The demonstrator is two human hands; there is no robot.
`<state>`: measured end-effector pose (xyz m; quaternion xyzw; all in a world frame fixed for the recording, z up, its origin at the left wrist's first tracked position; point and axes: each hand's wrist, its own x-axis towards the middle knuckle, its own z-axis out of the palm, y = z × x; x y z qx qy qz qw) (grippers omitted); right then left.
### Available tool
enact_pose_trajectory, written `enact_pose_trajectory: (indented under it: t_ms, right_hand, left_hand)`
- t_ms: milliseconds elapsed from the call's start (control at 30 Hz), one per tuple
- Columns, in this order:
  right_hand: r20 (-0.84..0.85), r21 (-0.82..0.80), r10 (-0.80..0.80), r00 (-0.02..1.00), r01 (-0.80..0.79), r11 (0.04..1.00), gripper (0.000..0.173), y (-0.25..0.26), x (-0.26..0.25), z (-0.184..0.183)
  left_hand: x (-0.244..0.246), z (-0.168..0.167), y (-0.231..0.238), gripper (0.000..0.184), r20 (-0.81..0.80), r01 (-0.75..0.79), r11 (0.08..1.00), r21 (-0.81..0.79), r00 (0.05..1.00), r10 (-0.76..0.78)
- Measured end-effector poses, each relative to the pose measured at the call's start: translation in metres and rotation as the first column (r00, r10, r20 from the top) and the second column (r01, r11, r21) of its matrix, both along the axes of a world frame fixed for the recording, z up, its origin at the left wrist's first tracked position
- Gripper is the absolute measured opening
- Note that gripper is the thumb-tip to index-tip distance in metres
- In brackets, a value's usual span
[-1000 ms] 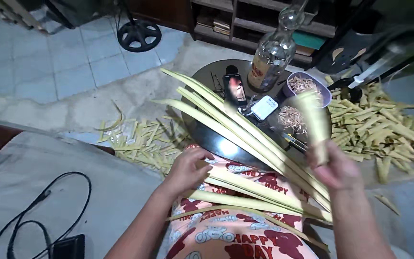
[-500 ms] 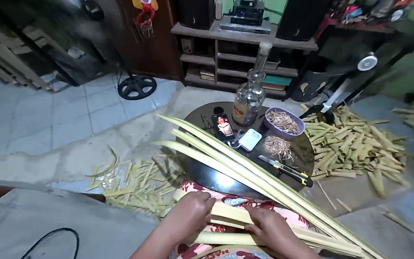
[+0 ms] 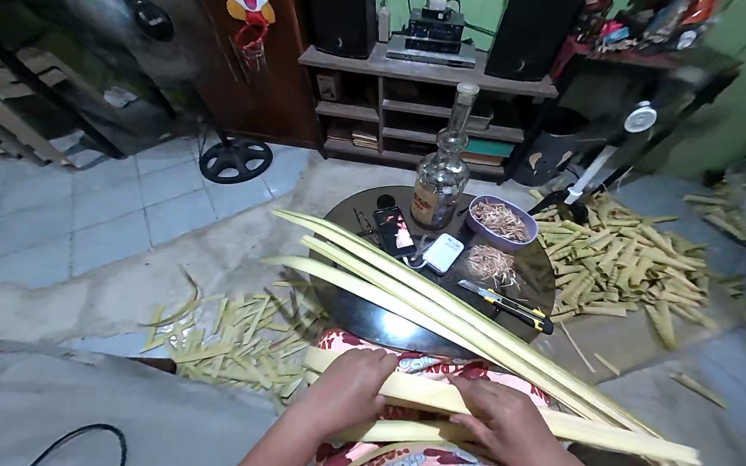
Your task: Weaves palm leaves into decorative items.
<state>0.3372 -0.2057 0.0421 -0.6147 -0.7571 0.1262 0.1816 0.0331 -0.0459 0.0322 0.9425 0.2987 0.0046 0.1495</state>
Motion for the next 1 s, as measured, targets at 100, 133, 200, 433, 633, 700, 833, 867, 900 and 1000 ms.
enact_pose_trajectory:
  t_ms: [100,133,200,433,633,700,833,867,900,1000]
  right_hand:
    - [0.152,-0.153,-0.033,0.988,0.056,0.987,0.057,0.001,-0.002,0.014]
    - [0.167,-0.178,-0.036,0.985,0.066,0.982,0.058,0.002,-0.002,0.016]
    - [0.154,-0.199,-0.037,0.987,0.068,0.978,0.062,0.005,-0.006,0.018]
    - [0.153,-0.311,-0.019,0.988,0.066,0.948,0.058,0.017,-0.021,0.043]
    - [0.220,-0.207,-0.097,0.971,0.144,0.968,0.055,0.010,-0.002,0.057]
    - [0.298,-0.154,-0.252,0.921,0.307,0.939,0.067,0.004,0.049,0.063]
    - [0.110,0.228,-0.664,0.740,0.631,0.741,0.066,-0.029,0.162,0.075]
    - [-0.086,0.317,-0.723,0.686,0.707,0.633,0.073,-0.028,0.148,0.082]
    - [-0.372,0.329,-0.689,0.622,0.782,0.529,0.076,-0.025,0.127,0.090]
    - [-0.946,-0.082,-0.319,0.057,0.910,0.406,0.029,-0.009,0.078,0.086]
  left_hand:
    - [-0.001,0.000,0.000,0.022,-0.001,0.034,0.999,0.025,0.999,-0.034]
    - [0.001,0.003,-0.001,0.022,0.008,0.039,0.998,0.040,0.999,-0.039]
    - [0.012,0.010,-0.007,0.022,0.033,0.037,0.996,0.077,0.999,-0.040]
    - [0.089,-0.004,-0.048,0.026,0.106,-0.045,0.992,0.121,0.994,0.033]
    - [0.103,0.001,-0.053,0.016,0.170,-0.113,0.988,0.105,0.981,0.094]
    - [0.089,0.008,-0.047,0.012,0.191,-0.190,0.972,0.137,0.968,0.162]
    - [0.071,-0.003,-0.047,0.009,0.289,-0.217,0.964,0.157,0.943,0.165]
    - [0.076,-0.006,-0.051,0.008,0.318,-0.208,0.964,0.163,0.937,0.148]
    - [0.079,-0.007,-0.051,0.008,0.341,-0.209,0.964,0.162,0.929,0.144]
    - [0.085,-0.004,-0.040,0.008,0.323,-0.191,0.963,0.191,0.939,0.122]
